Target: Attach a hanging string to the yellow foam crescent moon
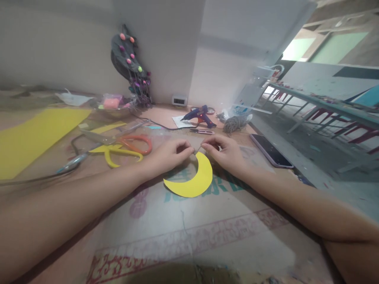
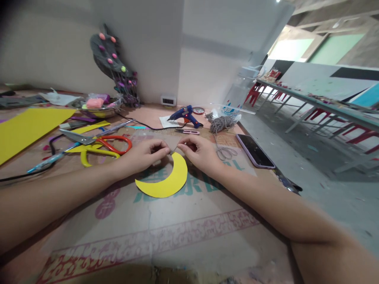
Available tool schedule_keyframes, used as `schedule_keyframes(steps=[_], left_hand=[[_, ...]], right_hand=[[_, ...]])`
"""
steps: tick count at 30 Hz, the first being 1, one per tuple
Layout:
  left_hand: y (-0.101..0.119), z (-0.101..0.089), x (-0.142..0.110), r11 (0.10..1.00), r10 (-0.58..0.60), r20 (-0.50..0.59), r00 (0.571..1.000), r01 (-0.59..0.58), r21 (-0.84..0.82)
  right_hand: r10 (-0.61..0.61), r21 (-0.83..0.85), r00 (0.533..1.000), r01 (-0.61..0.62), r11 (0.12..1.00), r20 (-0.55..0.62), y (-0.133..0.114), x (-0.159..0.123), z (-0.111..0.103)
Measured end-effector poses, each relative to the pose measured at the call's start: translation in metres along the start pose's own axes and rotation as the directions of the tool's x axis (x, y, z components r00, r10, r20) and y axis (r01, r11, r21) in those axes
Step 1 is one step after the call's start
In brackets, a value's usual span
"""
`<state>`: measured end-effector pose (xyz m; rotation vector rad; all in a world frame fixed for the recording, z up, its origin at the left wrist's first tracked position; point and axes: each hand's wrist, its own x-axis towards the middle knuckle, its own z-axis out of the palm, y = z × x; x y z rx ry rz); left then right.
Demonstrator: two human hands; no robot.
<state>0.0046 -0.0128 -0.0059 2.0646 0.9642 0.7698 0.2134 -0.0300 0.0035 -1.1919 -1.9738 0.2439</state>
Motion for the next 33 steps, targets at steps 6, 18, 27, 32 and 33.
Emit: schedule_keyframes(steps=[6,18,27,32,33], left_hand=[[0.0028,-0.0011,-0.0018,1.0,-0.007,-0.063,0.998,0.005,-0.029],[0.0032,-0.0036,-0.0013,0.999,0.017,-0.073,0.997,-0.014,0.042],[0.0024,-0.0033,0.0,0.999,0.032,-0.03,0.999,-0.031,0.035],[0.0004,-0.0024,0.0,0.999,0.033,0.026,0.999,-0.034,0.019],[-0.0002,-0.0022,0.0,0.999,0.029,0.034,0.999,-0.03,0.019]], right_hand=[[-0.035,-0.006,0.999,0.035,0.999,-0.003,-0.0012,0.0001,-0.0026],[-0.039,-0.039,0.999,0.04,0.998,0.022,0.0017,0.0006,-0.0015],[-0.007,-0.084,0.999,0.011,0.996,0.038,0.0045,0.0017,0.0005],[-0.009,-0.075,0.999,0.013,0.997,0.045,0.0055,0.0007,0.0009],[-0.009,-0.074,0.999,0.012,0.997,0.047,0.0058,0.0005,0.001]])
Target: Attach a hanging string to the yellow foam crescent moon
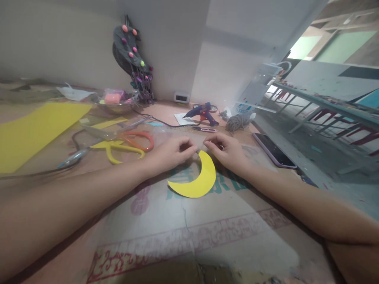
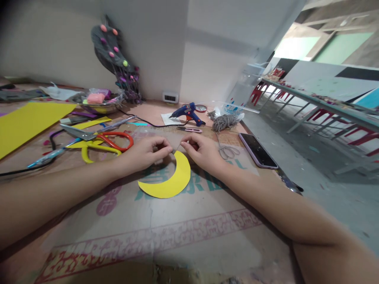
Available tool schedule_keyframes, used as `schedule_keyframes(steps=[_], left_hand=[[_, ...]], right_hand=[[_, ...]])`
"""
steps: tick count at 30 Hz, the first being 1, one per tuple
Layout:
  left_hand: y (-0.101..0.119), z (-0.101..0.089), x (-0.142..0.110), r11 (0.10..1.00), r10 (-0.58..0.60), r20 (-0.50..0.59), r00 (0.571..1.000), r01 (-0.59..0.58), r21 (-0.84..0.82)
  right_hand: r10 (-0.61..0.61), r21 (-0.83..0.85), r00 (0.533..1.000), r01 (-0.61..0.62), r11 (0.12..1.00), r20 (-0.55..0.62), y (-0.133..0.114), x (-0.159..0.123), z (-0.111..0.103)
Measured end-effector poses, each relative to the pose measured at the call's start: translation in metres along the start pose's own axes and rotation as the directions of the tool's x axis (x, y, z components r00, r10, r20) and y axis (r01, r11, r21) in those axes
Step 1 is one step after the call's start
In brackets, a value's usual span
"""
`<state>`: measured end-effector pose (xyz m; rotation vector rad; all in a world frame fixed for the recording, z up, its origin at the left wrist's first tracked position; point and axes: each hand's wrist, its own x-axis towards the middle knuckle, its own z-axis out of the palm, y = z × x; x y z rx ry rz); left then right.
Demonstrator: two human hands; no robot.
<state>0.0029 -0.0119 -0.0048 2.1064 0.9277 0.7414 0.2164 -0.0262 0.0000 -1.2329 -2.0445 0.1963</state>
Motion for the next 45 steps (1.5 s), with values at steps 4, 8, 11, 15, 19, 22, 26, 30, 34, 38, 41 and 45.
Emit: schedule_keyframes(steps=[4,8,11,15,19,22,26,30,34,38,41,45], left_hand=[[-0.001,0.001,0.0,1.0,-0.005,0.028,1.0,0.005,0.005],[-0.001,0.001,0.0,1.0,0.001,0.048,0.999,-0.001,-0.008],[-0.002,0.0,0.001,1.0,0.016,0.056,0.998,-0.016,-0.006],[-0.003,0.0,0.001,0.999,0.045,0.069,0.997,-0.044,-0.012],[-0.002,0.0,0.001,0.998,0.066,0.079,0.995,-0.064,-0.021],[-0.001,0.0,0.001,0.996,0.082,0.089,0.993,-0.08,-0.024],[-0.002,0.0,0.001,0.996,0.087,0.096,0.992,-0.086,-0.018],[-0.002,0.0,0.001,0.997,0.075,0.11,0.991,-0.07,-0.044],[0.0,0.0,0.001,0.996,0.059,0.114,0.992,-0.051,-0.068],[0.003,0.0,-0.001,0.995,-0.018,0.026,0.999,0.021,-0.1],[0.004,-0.001,-0.001,0.994,-0.073,-0.104,0.992,0.064,-0.088],[0.005,-0.003,0.0,0.993,-0.083,-0.19,0.978,0.066,-0.094]], right_hand=[[-0.013,0.016,1.0,0.013,1.0,-0.002,0.001,0.0,0.0],[-0.014,0.021,1.0,0.014,1.0,0.001,-0.001,0.0,0.001],[0.001,0.019,1.0,-0.001,1.0,0.0,-0.001,0.0,0.001],[-0.006,0.011,1.0,0.006,1.0,0.002,0.0,0.0,0.001],[-0.02,0.036,1.0,0.02,0.999,0.008,0.001,0.0,0.002],[-0.022,0.044,1.0,0.021,0.999,0.016,0.002,0.0,0.002],[-0.026,0.053,0.999,0.025,0.998,0.03,0.002,0.0,0.002],[-0.009,0.05,0.999,0.007,0.999,0.038,0.0,0.0,0.002],[0.002,0.071,0.998,-0.006,0.997,0.057,0.001,0.001,0.002],[-0.048,0.052,0.998,0.046,0.998,0.051,0.009,0.005,0.003],[-0.042,0.076,0.999,0.044,0.996,-0.024,0.014,0.007,0.004],[0.035,0.135,0.997,-0.026,0.99,-0.069,0.01,0.006,0.001]])
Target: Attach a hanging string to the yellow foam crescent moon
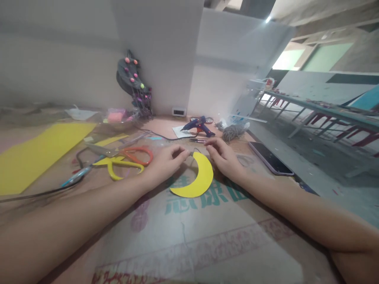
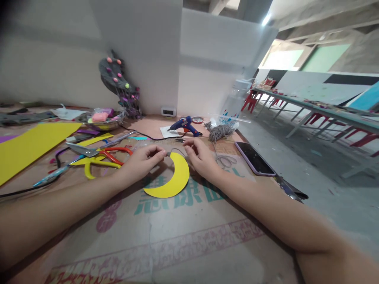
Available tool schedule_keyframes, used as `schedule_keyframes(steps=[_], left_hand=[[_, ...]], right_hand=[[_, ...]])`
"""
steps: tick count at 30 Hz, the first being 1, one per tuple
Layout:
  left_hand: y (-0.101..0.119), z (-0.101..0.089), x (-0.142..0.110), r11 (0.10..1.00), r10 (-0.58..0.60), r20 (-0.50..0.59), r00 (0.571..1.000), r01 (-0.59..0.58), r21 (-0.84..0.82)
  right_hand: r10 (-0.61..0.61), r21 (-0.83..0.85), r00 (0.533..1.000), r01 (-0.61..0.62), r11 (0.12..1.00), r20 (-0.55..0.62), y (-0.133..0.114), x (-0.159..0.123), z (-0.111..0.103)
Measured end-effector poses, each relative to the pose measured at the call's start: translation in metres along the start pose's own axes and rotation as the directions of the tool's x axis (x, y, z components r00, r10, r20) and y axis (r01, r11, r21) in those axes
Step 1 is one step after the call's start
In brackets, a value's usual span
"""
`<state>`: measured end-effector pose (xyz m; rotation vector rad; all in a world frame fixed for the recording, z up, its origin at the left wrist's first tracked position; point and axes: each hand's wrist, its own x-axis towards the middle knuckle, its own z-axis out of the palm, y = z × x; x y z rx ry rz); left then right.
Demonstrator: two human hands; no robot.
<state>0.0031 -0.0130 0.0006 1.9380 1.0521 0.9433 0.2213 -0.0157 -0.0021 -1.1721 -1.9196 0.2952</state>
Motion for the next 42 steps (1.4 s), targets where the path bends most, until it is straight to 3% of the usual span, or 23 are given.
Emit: schedule_keyframes(steps=[4,8,13,17,20,24,29,36,42], left_hand=[[0.002,-0.001,0.001,1.0,0.006,-0.056,0.998,-0.005,0.011],[0.0,-0.001,0.003,1.0,0.014,-0.058,0.998,-0.014,0.008],[-0.01,0.001,0.004,0.999,0.003,-0.015,1.0,-0.004,-0.051],[-0.014,0.004,0.005,0.979,-0.053,0.116,0.992,0.075,-0.19],[-0.012,0.005,0.005,0.992,0.017,0.198,0.98,0.009,-0.127],[-0.01,0.006,0.004,0.997,0.012,0.285,0.958,0.011,-0.081],[-0.015,0.006,0.004,0.997,0.013,0.205,0.979,0.002,-0.072],[-0.014,0.002,0.009,0.994,-0.089,0.049,0.995,0.092,-0.065],[-0.014,0.002,0.009,0.988,-0.122,0.058,0.991,0.127,-0.086]], right_hand=[[0.025,-0.015,0.987,-0.023,1.0,0.158,-0.009,-0.003,-0.003],[0.032,-0.018,0.972,-0.029,0.999,0.231,-0.012,-0.003,-0.003],[0.035,-0.007,0.982,-0.034,0.999,0.184,-0.012,-0.002,-0.001],[0.041,0.007,0.989,-0.042,0.999,0.142,-0.011,-0.003,-0.001],[0.033,0.002,0.99,-0.034,0.999,0.136,-0.011,-0.003,-0.001],[0.025,-0.022,0.989,-0.022,1.0,0.145,-0.01,-0.002,-0.001],[0.026,-0.025,0.988,-0.022,0.999,0.155,-0.01,-0.003,-0.001],[0.026,-0.009,0.99,-0.025,1.0,0.141,-0.01,-0.003,-0.002],[0.03,0.012,0.987,-0.032,0.999,0.159,-0.01,-0.002,-0.002]])
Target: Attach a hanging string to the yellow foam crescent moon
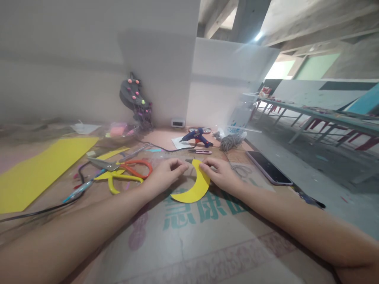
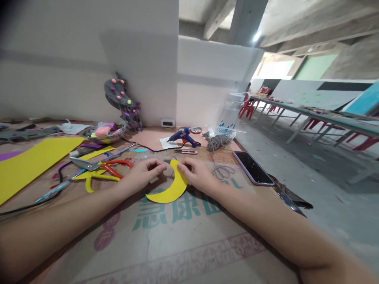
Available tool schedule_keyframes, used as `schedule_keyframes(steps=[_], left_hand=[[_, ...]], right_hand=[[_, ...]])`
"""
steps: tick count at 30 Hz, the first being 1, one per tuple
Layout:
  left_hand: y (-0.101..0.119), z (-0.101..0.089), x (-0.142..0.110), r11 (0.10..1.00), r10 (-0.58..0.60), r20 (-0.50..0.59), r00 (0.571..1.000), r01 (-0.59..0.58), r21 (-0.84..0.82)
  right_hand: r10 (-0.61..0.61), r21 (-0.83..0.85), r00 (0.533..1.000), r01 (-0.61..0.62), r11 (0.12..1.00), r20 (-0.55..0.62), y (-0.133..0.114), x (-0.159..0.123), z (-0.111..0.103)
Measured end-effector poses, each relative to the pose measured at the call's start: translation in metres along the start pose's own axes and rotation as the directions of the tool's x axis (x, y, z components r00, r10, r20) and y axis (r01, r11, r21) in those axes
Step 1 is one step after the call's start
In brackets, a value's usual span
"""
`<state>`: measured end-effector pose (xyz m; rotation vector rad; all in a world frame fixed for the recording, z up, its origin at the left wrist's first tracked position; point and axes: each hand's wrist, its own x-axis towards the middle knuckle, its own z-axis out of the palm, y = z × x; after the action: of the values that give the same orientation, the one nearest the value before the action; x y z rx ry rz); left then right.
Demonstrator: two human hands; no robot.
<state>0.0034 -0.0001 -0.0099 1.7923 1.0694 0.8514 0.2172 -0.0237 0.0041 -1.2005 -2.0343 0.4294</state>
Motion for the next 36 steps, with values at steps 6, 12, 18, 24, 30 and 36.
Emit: schedule_keyframes(steps=[6,12,18,24,30,36], left_hand=[[0.004,-0.001,-0.002,1.0,0.02,0.012,1.0,-0.02,-0.006],[-0.004,0.002,0.001,0.974,0.044,-0.192,0.98,-0.085,-0.212],[-0.023,0.008,0.01,0.902,0.011,-0.3,0.954,-0.139,-0.409],[-0.021,0.005,0.01,0.949,0.014,-0.178,0.984,-0.069,-0.308],[-0.019,0.004,0.007,0.967,-0.008,-0.145,0.989,-0.03,-0.253],[-0.015,0.004,0.005,0.971,-0.038,-0.116,0.993,0.01,-0.239]], right_hand=[[-0.008,-0.025,1.0,0.008,1.0,0.003,0.002,0.001,0.002],[0.058,0.035,0.998,-0.057,0.998,-0.037,0.003,0.0,0.002],[0.179,0.236,0.972,-0.14,0.962,-0.153,0.018,0.006,0.002],[0.174,0.223,0.978,-0.145,0.964,-0.119,0.02,0.007,0.003],[0.101,0.129,0.992,-0.091,0.987,-0.071,0.014,0.003,0.003],[0.064,0.101,0.995,-0.056,0.993,-0.075,0.008,0.004,0.001]])
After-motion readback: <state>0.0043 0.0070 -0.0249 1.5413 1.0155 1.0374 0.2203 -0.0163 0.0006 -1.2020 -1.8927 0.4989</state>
